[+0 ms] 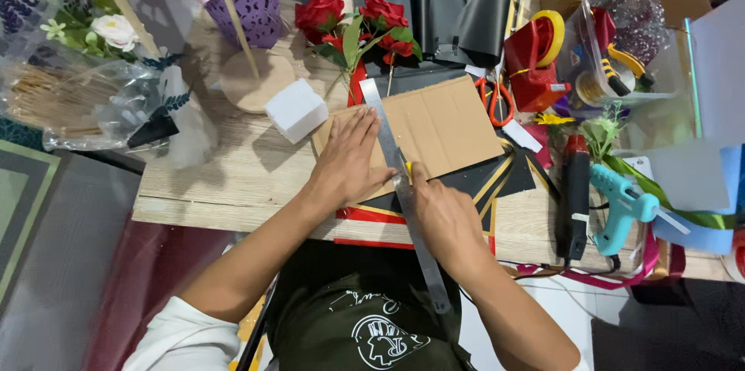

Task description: The person cuts a white foam block and a piece of cardboard using a utility knife and a ruler. They then apply hot glue to the cardboard and attach the foam block to it.

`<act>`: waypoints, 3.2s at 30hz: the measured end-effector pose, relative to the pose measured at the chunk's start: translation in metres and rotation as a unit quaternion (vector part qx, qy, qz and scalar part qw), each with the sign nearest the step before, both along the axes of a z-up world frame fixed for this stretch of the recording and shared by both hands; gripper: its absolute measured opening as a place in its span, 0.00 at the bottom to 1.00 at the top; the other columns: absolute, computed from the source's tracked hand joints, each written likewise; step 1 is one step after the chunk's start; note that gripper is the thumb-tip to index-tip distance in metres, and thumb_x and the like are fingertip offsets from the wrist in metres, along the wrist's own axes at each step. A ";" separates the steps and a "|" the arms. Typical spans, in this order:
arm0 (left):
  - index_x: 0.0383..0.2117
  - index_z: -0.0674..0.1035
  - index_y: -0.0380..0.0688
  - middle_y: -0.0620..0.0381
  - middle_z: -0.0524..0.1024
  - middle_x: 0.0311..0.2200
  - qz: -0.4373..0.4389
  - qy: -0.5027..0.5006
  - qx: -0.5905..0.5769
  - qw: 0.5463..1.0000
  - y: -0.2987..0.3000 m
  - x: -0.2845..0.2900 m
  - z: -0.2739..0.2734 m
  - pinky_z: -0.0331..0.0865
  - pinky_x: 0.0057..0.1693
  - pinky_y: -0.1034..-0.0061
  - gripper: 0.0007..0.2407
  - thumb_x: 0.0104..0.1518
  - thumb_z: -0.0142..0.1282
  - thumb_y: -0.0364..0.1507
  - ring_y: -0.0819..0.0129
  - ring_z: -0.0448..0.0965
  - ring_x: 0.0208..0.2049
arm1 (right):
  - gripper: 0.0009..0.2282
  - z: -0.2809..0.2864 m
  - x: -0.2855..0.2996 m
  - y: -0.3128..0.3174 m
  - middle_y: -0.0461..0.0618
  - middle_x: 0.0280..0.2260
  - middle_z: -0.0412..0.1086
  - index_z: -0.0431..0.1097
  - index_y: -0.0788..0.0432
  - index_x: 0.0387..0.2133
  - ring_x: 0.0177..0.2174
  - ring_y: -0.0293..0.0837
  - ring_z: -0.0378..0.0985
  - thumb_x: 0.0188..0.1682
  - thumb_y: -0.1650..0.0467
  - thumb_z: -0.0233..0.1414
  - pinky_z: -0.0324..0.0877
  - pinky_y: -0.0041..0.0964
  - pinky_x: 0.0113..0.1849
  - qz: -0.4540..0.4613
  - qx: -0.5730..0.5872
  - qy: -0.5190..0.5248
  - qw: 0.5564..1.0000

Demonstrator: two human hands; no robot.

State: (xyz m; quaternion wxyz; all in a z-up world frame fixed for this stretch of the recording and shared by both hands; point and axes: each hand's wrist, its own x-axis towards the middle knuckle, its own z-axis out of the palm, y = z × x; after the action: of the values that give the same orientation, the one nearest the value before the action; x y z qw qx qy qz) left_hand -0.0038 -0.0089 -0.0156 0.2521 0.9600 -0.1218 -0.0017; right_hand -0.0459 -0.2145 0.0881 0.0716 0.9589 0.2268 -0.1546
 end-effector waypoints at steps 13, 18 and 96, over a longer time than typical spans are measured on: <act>0.75 0.61 0.33 0.38 0.54 0.78 -0.016 -0.004 0.007 1.000 0.001 -0.004 0.009 0.38 0.78 0.31 0.44 0.63 0.51 0.59 0.44 0.47 0.81 | 0.30 -0.001 -0.048 -0.032 0.62 0.33 0.80 0.55 0.66 0.74 0.31 0.62 0.87 0.55 0.76 0.44 0.80 0.58 0.32 -0.030 0.031 0.053 0.998; 0.76 0.57 0.34 0.41 0.50 0.79 -0.011 -0.032 0.024 0.999 0.001 0.001 -0.002 0.35 0.79 0.41 0.43 0.62 0.57 0.53 0.51 0.41 0.81 | 0.33 -0.022 -0.054 -0.040 0.55 0.30 0.76 0.50 0.60 0.76 0.25 0.64 0.83 0.52 0.74 0.43 0.70 0.61 0.27 -0.019 0.006 -0.004 1.000; 0.74 0.63 0.36 0.39 0.58 0.75 -0.080 -0.040 0.012 0.996 -0.020 0.045 0.029 0.44 0.78 0.36 0.46 0.60 0.49 0.64 0.38 0.51 0.78 | 0.23 -0.012 0.128 -0.013 0.65 0.42 0.81 0.67 0.42 0.72 0.44 0.71 0.85 0.62 0.61 0.43 0.80 0.64 0.46 -0.173 0.184 0.013 0.967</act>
State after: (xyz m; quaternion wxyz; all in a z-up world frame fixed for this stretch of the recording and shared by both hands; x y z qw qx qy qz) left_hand 0.0411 -0.0289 0.0131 0.2347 0.9495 -0.2079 0.0149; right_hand 0.0817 -0.2280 0.0761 -0.1373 0.9781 0.0826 -0.1328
